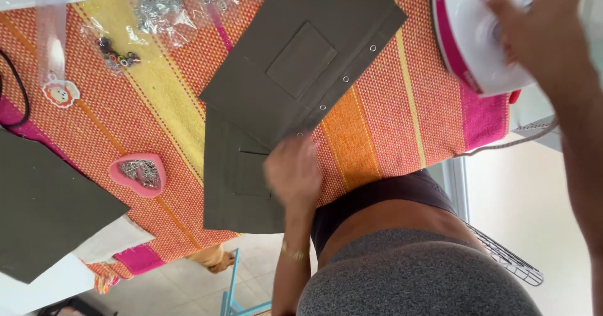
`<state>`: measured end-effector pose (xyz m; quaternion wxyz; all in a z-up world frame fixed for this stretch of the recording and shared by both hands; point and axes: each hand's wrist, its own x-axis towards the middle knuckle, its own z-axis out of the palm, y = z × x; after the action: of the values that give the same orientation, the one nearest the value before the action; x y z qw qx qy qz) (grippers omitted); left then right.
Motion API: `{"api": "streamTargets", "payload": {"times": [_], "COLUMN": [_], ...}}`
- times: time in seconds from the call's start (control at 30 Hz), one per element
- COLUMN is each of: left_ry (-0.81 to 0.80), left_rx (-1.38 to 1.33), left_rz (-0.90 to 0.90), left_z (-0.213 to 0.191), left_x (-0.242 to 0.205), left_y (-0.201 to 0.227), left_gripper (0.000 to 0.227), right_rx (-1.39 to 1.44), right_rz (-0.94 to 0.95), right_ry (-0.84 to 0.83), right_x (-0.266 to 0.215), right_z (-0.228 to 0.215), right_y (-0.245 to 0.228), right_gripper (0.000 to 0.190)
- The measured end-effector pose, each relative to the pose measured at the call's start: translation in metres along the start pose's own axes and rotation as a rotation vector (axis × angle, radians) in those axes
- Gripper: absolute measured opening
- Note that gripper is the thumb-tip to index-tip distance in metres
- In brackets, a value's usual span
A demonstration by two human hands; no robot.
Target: Ironing fabric pieces and sorting metal grommets for garment assembly.
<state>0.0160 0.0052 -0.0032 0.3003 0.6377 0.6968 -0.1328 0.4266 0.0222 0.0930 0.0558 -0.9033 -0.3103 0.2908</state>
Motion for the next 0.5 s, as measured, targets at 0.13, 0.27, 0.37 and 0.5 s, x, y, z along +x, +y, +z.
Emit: {"api": "streamTargets", "payload": {"times": [0.13, 0.27, 0.37, 0.5], "left_ry": [0.466, 0.290, 0.398, 0.311], "left_rx": [-0.069, 0.010, -0.202, 0.054], "left_rz": [0.838, 0.803, 0.774, 0.762], "left_z": [0.003, 0.002, -0.019, -0.059], "left_x": [0.020, 0.032, 0.059, 0.095], "left_y": [0.050, 0.062, 0.075, 0.100], "left_gripper": [0.042, 0.051, 0.074, 0.052], "right_rx": [-0.273, -0.817, 0.662, 0.971], "right_rz": [-0.293, -0.467, -0.144, 0.116], "right_ry": [0.186, 0.773, -0.333, -0.522], "right_x": [0.006, -0.007, -0.083, -0.089], "right_z": [-0.005, 0.082, 0.108, 0.136], "right_y": [0.028, 0.155, -0.015, -0.064], "right_gripper": [0.047, 0.089, 0.039, 0.034]}}
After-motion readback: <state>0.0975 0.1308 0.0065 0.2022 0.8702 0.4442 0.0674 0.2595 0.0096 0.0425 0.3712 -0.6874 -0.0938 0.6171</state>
